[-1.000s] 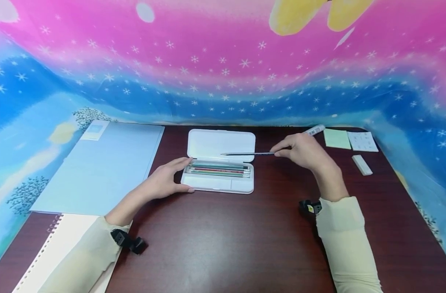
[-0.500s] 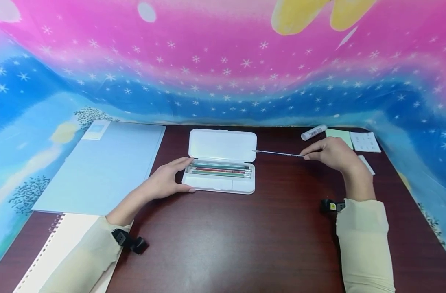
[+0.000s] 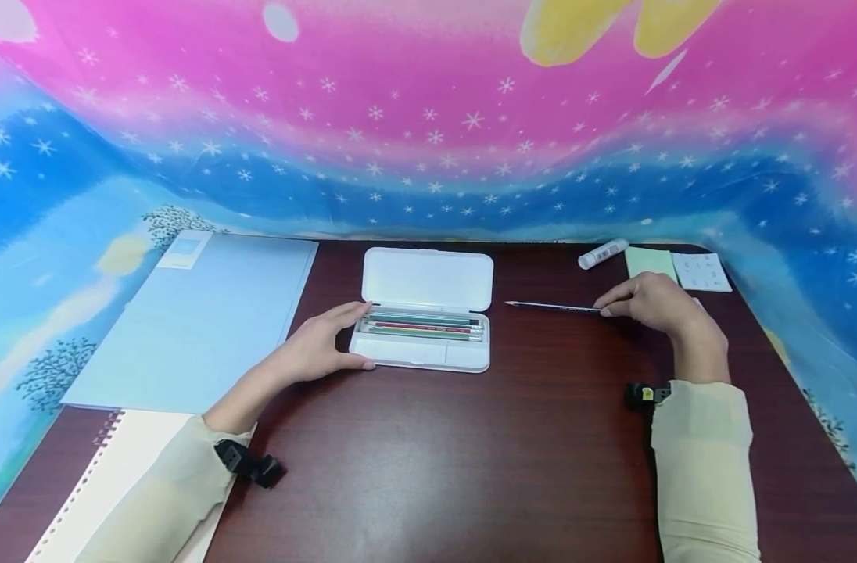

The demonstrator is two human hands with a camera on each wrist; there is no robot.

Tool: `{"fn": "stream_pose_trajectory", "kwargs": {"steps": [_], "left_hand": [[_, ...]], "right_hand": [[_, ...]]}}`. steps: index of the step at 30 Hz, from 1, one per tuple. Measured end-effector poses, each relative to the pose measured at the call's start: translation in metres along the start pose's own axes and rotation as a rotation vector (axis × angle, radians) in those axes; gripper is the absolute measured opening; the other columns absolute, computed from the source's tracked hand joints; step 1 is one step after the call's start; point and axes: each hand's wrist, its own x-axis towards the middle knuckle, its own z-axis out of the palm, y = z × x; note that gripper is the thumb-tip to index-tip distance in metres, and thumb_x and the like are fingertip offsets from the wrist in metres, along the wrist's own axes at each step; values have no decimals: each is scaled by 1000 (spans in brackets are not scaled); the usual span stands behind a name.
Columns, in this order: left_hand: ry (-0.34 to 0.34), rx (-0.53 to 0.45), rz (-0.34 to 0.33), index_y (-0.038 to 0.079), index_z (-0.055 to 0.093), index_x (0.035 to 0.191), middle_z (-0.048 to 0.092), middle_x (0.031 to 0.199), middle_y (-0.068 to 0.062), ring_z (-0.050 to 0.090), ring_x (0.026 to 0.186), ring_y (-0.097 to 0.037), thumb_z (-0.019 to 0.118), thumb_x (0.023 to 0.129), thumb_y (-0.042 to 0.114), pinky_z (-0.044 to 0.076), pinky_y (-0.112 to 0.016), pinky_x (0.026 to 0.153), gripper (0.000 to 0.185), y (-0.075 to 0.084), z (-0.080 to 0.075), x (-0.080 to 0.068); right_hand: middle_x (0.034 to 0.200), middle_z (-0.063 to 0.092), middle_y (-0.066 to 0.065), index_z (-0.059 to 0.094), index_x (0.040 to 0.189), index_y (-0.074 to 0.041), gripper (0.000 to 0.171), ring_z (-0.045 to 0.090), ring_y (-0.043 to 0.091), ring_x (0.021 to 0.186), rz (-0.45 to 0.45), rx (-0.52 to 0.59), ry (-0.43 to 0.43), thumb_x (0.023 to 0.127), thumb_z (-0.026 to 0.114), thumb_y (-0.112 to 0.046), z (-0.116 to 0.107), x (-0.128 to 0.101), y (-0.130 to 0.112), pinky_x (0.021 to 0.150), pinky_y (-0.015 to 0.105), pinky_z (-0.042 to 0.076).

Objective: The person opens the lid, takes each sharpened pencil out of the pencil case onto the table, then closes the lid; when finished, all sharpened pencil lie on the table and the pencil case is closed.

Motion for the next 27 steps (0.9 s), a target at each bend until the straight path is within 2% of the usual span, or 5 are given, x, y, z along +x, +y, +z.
{"fn": "stream_pose_trajectory", "kwargs": {"steps": [7,17,22,27], "left_hand": [[4,0,7,17,32,161,36,164,-11,37,150,-33,82,82,47,38,-53,117,98,1,-1,-1],[6,0,8,17,32,161,36,164,-11,37,150,-33,82,82,47,38,-52,117,98,1,-1,0],[8,-2,8,16,32,160,36,164,-11,37,150,-32,83,82,47,38,-52,117,98,1,-1,0],[6,-2,4,16,33,160,36,164,-11,37,150,-33,82,82,47,37,-53,118,98,0,-1,0]], "right_hand": [[127,68,24,80,113,-16,21,60,41,118,24,-14,-19,97,70,-24,5,5,2,95,58,49],[124,70,20,81,111,-15,19,61,36,112,-9,-40,3,96,70,-20,8,10,-2,89,48,52],[116,72,16,79,109,-15,17,59,30,104,-12,-47,-3,97,68,-19,9,11,-5,81,38,48],[105,72,10,77,107,-14,14,57,25,94,-6,-51,-13,97,67,-19,11,15,-7,76,35,46]]}}
